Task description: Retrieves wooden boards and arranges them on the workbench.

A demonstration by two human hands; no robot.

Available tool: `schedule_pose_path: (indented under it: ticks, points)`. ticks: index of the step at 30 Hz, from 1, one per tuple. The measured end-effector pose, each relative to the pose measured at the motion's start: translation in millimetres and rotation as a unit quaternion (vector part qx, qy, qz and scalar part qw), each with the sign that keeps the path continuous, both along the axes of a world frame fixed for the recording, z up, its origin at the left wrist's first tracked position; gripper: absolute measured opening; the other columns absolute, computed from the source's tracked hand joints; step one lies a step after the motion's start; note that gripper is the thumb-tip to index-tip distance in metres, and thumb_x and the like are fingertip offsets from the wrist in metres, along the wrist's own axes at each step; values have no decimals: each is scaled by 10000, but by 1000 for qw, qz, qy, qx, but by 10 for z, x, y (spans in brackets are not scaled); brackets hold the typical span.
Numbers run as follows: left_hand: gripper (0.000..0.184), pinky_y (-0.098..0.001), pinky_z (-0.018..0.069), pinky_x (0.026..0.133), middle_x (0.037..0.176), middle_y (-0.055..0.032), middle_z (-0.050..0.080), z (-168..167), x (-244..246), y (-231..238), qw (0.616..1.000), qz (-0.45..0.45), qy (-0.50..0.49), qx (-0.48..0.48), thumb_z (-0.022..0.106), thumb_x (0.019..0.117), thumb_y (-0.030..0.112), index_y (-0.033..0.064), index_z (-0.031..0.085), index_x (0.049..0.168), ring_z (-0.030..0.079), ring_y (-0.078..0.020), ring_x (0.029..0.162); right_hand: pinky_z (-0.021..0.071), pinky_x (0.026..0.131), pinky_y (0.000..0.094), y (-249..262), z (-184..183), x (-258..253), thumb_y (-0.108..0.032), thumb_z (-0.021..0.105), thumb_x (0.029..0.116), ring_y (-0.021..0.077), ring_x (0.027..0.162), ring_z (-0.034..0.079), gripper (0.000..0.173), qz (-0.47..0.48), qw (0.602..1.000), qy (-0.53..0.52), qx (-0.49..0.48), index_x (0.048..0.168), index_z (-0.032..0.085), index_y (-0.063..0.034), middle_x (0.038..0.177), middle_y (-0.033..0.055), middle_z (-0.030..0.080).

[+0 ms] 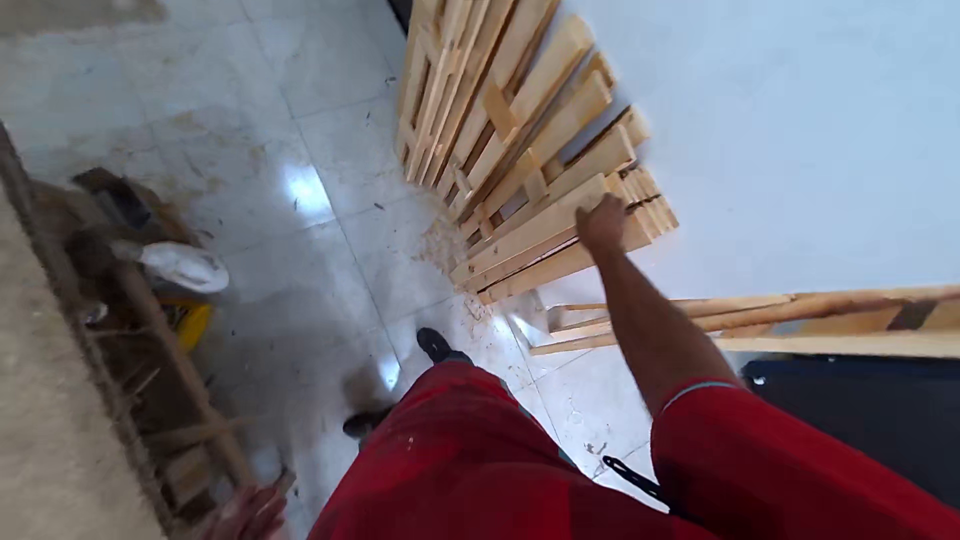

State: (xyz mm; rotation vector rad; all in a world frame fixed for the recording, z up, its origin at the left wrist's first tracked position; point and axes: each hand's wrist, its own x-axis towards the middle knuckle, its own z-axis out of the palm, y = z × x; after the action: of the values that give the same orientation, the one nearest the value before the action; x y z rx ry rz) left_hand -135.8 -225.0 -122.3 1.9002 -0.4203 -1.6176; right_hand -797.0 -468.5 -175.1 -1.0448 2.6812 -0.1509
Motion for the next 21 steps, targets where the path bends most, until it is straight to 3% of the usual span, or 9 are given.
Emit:
schedule_pose_path:
  ticks: [4,7,10,12,14,16,19,20,21]
  points:
    - [363,-348,632,811,1152,-76,714,44,-464,94,1000,-6,-2,30,392,1109,213,-21,447,1382,746,-166,920,429,1065,642,-213,-275,-316,-345,710,878,490,1353,467,713,0,998,65,2,1420,486,62,1483,317,442]
    - [351,-280,591,811,1093,-101,661,154,-755,109,993,23,-52,104,352,1116,141,-98,415,1365,695,-78,863,468,1043,608,-243,-284,-267,-416,701,890,461,1321,518,789,-39,997,65,-29,1503,433,1,1468,297,474]
    - [327,-326,600,778,1041,-134,696,37,-798,175,986,74,-72,131,400,1107,147,-95,463,1318,703,-121,821,481,1006,624,-188,-183,-80,-518,652,934,449,1256,571,645,-50,998,28,-24,1322,605,-5,1333,283,587]
    - [357,-329,597,803,1106,-134,669,113,-853,56,985,75,-61,146,401,1117,181,-75,438,1363,706,-131,861,508,912,643,-143,-60,86,-482,651,954,439,1129,637,546,-53,998,-24,-39,1217,638,-4,1180,264,661]
    - [394,-332,609,803,1151,-137,684,-13,-789,63,988,68,-55,128,433,1112,247,-34,468,1385,725,-162,904,507,844,660,-125,-8,245,-431,685,941,444,1029,656,479,-59,995,-71,-46,1154,658,-3,1070,261,679]
    - [389,-329,617,778,1148,-125,701,-69,-793,11,990,68,-55,108,475,1101,280,-4,505,1365,734,-180,915,516,799,651,-144,-4,364,-383,689,944,446,986,661,458,-53,996,-68,-35,1193,606,-7,1037,259,673]
    - [390,-329,625,772,1160,-119,709,-75,-805,-48,992,55,-57,98,491,1095,279,5,511,1372,742,-185,921,540,834,647,-218,-43,339,-382,709,927,458,1022,680,700,-40,996,-70,-24,1467,417,-45,1117,272,680]
    - [381,-327,626,766,1154,-119,711,-78,-798,-42,992,53,-61,100,487,1096,270,4,516,1367,743,-183,918,531,859,657,-252,-82,308,-388,727,918,467,1042,671,717,-45,994,-95,-20,1462,429,-28,1148,291,667]
    - [372,-324,623,763,1143,-117,710,-78,-795,-27,991,55,-65,108,482,1097,262,1,521,1361,740,-180,913,535,850,656,-281,-147,286,-386,738,914,457,1012,675,641,-54,990,-128,-19,1372,512,2,1135,295,662]
